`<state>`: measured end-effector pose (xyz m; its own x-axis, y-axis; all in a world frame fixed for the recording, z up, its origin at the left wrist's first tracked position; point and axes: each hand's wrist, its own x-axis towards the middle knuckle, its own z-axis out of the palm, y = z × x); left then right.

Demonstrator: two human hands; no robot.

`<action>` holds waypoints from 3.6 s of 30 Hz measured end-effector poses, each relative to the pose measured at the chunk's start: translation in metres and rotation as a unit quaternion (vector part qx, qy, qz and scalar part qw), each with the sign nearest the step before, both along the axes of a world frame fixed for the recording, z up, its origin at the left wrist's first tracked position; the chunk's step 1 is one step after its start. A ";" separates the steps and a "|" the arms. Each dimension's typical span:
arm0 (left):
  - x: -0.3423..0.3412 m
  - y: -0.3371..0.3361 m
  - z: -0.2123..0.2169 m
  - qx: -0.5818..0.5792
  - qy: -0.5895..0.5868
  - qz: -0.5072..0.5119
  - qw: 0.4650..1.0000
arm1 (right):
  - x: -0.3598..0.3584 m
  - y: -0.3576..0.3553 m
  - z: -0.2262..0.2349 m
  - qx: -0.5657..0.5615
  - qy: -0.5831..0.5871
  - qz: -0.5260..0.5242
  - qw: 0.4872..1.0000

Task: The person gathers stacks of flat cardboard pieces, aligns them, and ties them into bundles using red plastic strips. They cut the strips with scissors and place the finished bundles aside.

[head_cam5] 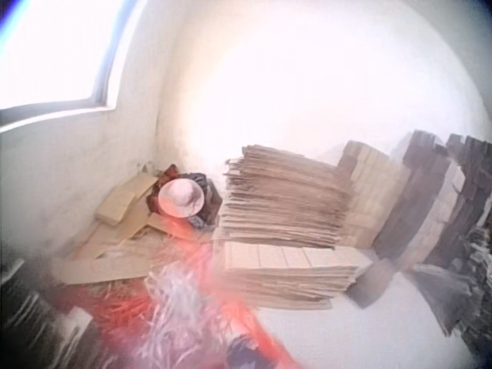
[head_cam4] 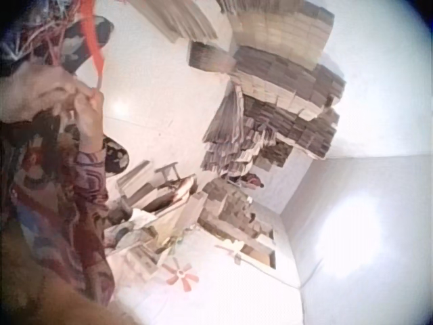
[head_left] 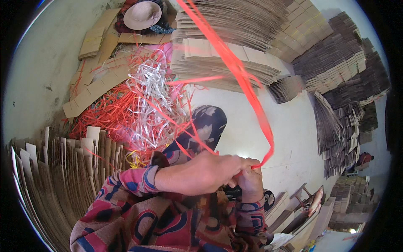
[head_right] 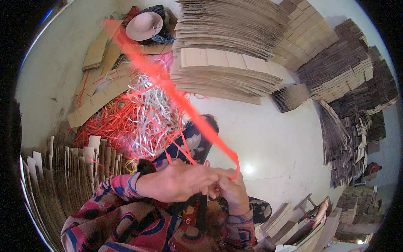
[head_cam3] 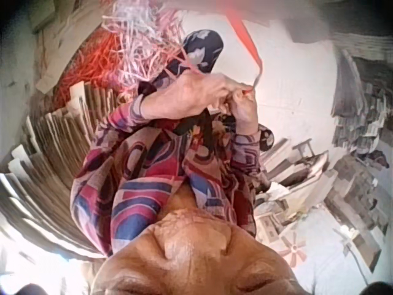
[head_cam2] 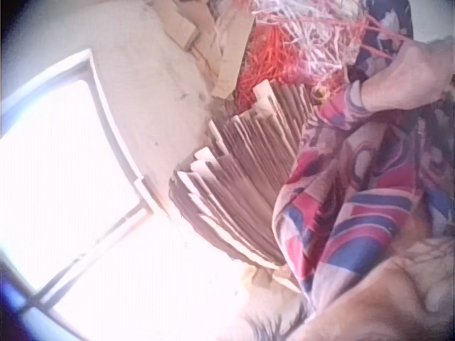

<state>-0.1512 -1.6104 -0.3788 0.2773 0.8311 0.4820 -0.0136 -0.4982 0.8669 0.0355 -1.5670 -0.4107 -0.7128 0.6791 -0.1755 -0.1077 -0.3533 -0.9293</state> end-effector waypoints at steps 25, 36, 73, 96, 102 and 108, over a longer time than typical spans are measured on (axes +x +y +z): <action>-0.058 0.027 -0.029 -0.275 -0.048 -0.009 0.960 | 0.170 0.063 0.061 0.184 -0.187 -0.500 0.825; 0.049 0.055 -0.004 0.155 0.132 0.124 0.971 | 0.048 0.004 0.067 0.692 -0.353 0.005 0.630; -0.113 0.173 -0.028 -0.187 -0.463 0.050 0.865 | 0.234 0.005 -0.063 0.030 -0.080 -0.577 0.812; 0.052 0.095 -0.051 -0.326 -0.314 -0.014 0.892 | 0.148 0.027 0.009 0.105 -0.045 -0.480 0.870; 0.104 0.058 -0.051 -0.393 -0.355 -0.124 0.839 | 0.086 0.000 0.018 0.059 -0.050 -0.160 0.984; 0.084 0.068 -0.052 -0.356 -0.318 -0.090 0.874 | 0.097 -0.007 -0.006 0.170 -0.087 0.019 0.981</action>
